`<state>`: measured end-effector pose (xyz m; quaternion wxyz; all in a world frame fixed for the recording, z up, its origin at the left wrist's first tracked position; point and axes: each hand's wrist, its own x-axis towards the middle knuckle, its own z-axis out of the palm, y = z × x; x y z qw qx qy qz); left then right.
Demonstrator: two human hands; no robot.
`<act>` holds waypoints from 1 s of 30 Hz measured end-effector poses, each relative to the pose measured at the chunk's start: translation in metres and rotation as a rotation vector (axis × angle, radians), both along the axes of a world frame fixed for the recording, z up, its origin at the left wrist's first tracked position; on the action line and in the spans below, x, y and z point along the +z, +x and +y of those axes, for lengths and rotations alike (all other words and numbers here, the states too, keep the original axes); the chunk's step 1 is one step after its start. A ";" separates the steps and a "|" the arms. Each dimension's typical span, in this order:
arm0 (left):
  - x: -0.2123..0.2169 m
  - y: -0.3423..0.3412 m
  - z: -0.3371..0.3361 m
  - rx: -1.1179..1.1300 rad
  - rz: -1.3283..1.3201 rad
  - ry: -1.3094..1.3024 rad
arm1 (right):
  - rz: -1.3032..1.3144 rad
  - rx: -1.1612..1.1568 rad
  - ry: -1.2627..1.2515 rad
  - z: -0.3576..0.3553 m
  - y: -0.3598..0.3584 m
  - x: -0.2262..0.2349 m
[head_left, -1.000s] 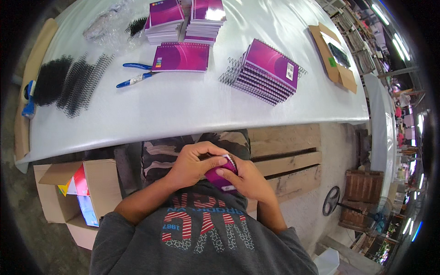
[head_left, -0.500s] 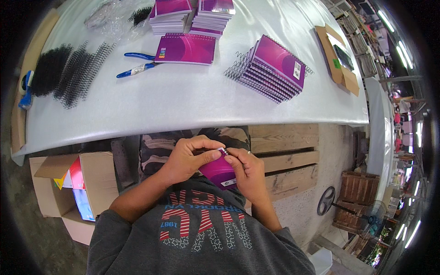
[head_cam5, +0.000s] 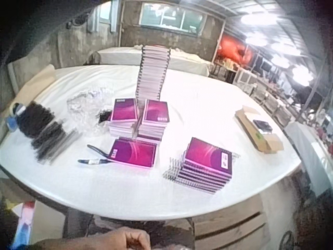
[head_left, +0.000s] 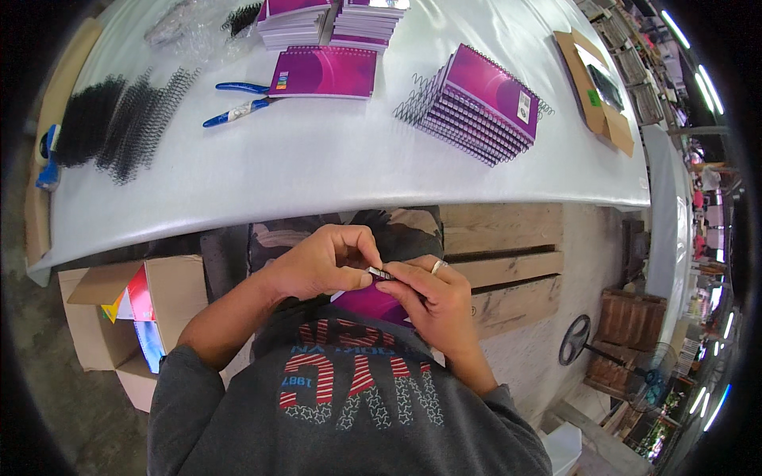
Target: The person assembles notebooks by threading plastic coils through the holes of stacked purple covers and paper pages, then cuts and crimps the ends of the coils using a hand tool.
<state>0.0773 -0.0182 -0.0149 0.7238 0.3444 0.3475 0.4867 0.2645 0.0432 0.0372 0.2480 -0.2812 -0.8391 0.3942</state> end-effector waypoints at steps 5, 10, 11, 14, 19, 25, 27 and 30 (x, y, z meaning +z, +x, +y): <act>-0.002 0.004 0.001 0.048 0.039 0.048 | -0.028 0.032 0.005 -0.001 -0.001 -0.003; 0.002 0.004 0.009 0.041 0.102 0.039 | -0.067 0.018 0.040 0.004 0.004 0.000; 0.012 0.000 0.010 0.022 0.057 -0.029 | -0.058 0.004 0.050 0.006 0.008 -0.002; 0.038 -0.002 0.037 0.025 0.038 -0.002 | 0.551 -0.482 -0.359 0.023 0.014 0.006; 0.085 0.024 0.106 0.335 0.189 0.161 | 1.055 -0.734 -0.304 0.091 -0.017 0.032; 0.078 0.015 0.193 0.826 0.948 0.259 | 0.558 -0.921 -0.026 0.159 -0.022 0.006; 0.047 0.010 0.204 0.914 1.313 0.288 | 0.330 -0.980 0.064 0.165 -0.023 -0.004; 0.023 0.013 0.209 1.330 1.123 0.560 | 0.248 -1.015 0.239 0.168 -0.028 -0.023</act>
